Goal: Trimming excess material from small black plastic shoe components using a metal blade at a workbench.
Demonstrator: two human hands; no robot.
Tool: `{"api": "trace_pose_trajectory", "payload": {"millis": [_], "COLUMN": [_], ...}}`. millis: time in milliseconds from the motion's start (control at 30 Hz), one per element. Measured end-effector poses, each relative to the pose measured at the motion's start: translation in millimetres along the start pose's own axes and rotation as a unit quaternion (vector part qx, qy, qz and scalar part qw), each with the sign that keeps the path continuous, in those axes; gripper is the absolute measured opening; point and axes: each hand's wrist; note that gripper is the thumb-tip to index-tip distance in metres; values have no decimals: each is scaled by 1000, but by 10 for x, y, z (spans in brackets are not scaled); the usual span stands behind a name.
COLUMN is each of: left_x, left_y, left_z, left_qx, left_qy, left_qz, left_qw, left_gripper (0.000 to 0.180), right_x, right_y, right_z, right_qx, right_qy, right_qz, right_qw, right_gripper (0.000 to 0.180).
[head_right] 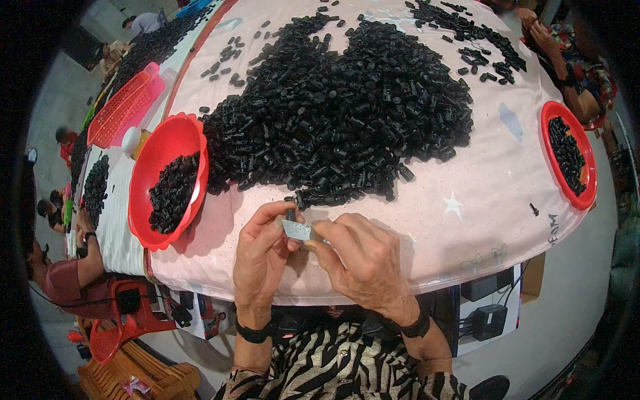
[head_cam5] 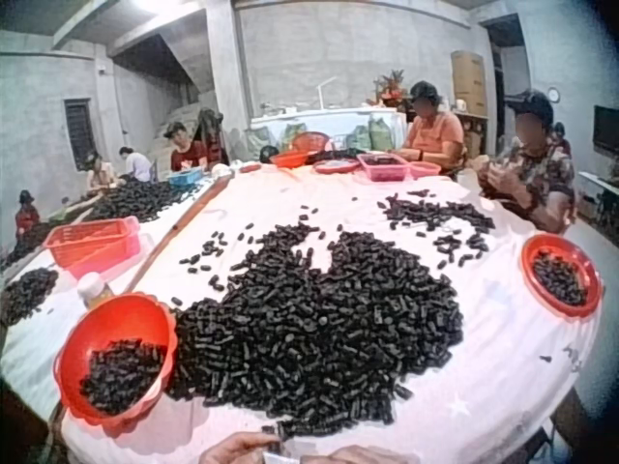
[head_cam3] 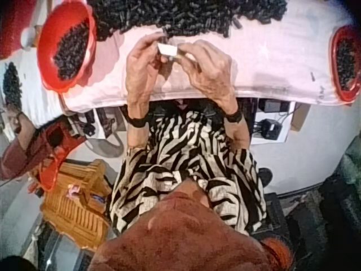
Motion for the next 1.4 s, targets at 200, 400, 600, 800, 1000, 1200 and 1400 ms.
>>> {"api": "trace_pose_trajectory", "payload": {"millis": [200, 400, 600, 800, 1000, 1200, 1400], "left_x": [48, 85, 72, 44, 48, 98, 115], "left_y": [67, 30, -22, -41, 4, -1, 36], "left_z": [68, -5, -29, -18, 13, 32, 1], "left_qx": [-33, 0, 28, 6, -15, -18, -14], "left_qy": [-5, -28, -28, -27, -35, -47, -24], "left_qz": [45, 23, 3, -21, 5, -21, 3], "left_qw": [998, 999, 999, 999, 999, 998, 1000], "left_gripper": [24, 23, 25, 26, 22, 26, 25], "right_x": [-39, 32, 35, 9, -7, 18, 61], "right_y": [-11, -21, -16, 25, 32, 24, 5], "right_z": [-61, -105, -124, -68, -82, -120, -124], "right_qx": [8, 16, 30, 22, 21, 12, 15], "right_qy": [11, 1, 5, -4, 6, 17, 12], "right_qz": [-13, -6, -4, 8, 15, 21, 1], "right_qw": [1000, 1000, 1000, 1000, 1000, 1000, 1000], "right_gripper": [19, 20, 24, 25, 24, 22, 22]}}
Point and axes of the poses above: each hand's wrist, its own x-axis away from the middle knuckle, its own y-axis out of the palm, z = x × y
